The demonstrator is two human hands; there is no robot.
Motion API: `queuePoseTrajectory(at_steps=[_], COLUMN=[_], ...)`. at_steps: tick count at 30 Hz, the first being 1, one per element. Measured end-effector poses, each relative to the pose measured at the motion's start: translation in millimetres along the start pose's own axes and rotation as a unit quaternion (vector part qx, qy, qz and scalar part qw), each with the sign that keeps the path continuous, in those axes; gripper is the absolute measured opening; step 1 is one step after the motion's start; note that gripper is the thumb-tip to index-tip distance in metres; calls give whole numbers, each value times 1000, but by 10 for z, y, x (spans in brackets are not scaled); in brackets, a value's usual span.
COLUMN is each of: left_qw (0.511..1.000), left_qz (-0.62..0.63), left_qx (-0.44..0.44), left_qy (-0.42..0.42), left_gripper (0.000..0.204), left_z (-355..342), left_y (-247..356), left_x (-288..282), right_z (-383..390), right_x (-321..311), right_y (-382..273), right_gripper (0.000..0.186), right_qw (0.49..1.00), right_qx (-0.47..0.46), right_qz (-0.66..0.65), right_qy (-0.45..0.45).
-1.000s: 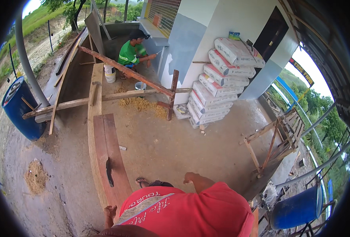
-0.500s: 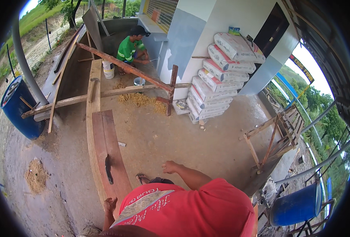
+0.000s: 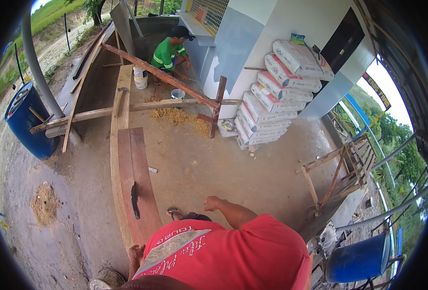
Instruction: The person cuts a curved wooden board using a hand saw.
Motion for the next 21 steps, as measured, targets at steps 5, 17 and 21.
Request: queuePoseTrajectory(at_steps=[5,17,21], left_qw=[992,988,985], left_qz=[-119,-152,-174], left_qx=[-2,16,9], left_qy=[31,31,20], left_gripper=[65,61,62], left_z=[33,262,373], left_y=[283,960,1086], left_x=[122,163,226], right_z=[138,98,153], right_x=[34,62,29], right_y=[-68,-59,-34], right_gripper=[63,63,63], right_qw=[997,997,996], right_qx=[59,43,60], right_qz=[-17,-59,-51], right_qy=[-36,-20,-43])
Point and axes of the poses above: each hand's wrist, its own z-axis away from the middle knuckle, its own x-axis out of the palm, y = z × x, the point moved 2 cm from there along -z, towards the middle knuckle, and after that the axes turned 7 degrees about y, right-handed, at the moved point
